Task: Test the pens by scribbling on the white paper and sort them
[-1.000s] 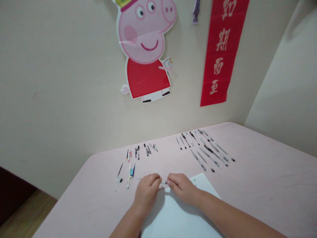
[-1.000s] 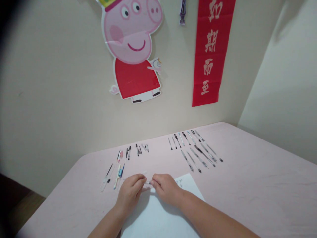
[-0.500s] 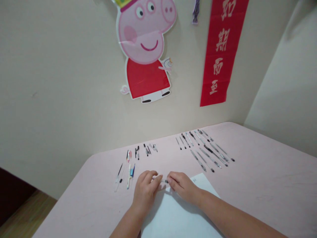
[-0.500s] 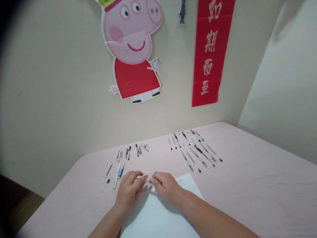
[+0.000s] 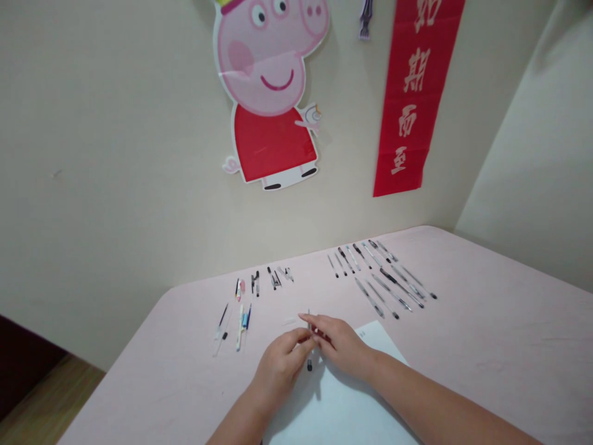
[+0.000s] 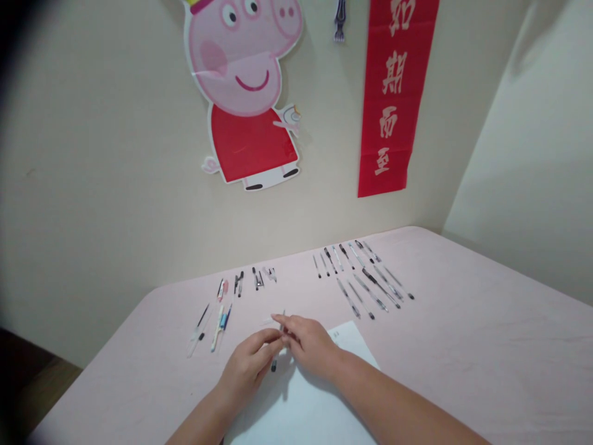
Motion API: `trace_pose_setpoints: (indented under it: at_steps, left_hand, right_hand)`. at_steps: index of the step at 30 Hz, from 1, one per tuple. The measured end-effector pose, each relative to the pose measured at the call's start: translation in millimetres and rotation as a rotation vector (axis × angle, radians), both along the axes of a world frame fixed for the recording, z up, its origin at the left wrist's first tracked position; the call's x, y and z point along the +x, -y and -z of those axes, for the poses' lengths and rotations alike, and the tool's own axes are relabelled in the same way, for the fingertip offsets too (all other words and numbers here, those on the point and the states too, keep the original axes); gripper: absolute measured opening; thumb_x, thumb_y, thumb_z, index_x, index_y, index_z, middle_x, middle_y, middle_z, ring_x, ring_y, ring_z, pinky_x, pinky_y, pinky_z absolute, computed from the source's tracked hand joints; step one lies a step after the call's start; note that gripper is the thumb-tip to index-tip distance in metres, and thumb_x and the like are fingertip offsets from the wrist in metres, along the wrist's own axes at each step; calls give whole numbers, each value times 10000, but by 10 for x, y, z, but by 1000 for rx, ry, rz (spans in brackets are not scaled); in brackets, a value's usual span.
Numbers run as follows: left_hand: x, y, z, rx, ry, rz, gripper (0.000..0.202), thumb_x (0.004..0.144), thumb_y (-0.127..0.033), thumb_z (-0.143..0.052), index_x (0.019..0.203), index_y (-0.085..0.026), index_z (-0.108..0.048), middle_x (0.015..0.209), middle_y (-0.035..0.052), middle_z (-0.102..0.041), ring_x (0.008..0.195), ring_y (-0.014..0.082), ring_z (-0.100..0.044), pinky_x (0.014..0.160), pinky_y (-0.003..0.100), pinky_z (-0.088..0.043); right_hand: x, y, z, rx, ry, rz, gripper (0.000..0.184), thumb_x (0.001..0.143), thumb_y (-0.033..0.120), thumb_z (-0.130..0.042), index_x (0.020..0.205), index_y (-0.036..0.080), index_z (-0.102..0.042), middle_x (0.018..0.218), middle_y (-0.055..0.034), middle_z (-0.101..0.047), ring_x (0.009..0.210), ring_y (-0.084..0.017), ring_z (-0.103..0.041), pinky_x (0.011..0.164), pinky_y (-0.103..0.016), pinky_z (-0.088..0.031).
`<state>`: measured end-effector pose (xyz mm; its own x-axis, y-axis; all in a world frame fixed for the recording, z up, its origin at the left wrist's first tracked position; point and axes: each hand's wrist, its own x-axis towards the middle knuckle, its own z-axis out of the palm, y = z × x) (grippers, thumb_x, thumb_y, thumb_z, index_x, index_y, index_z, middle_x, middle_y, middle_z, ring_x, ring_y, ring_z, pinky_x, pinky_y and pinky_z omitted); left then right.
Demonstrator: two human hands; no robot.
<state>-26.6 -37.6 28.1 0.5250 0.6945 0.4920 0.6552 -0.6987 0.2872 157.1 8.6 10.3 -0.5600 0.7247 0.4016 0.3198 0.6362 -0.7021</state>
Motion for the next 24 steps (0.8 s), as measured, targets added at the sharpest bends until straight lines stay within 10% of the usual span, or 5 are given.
trace_pose_setpoints:
  at_steps: [13,24]
  left_hand:
    - [20,-33,48,45,66,8,383,925,-195,-450,1304,-228,-489,1134,108,-644,978,185,-634,809,317,-542]
    - [39,17,-36,-300,-253,67,203,895,-240,-502,989,-239,-682,782,25,-601,719,142,-583,646,224,-434]
  right_hand:
    - [45,-91,33,-168,-197,234,164,866,236,-484,951,189,-617,727,-5,-618,629,-134,-558,601,-239,-451]
    - [102,-167,-12,-554,-377,185,557,827,640,-466,900,121,-656,629,-29,-597,562,-132,-573,494,-239,-435]
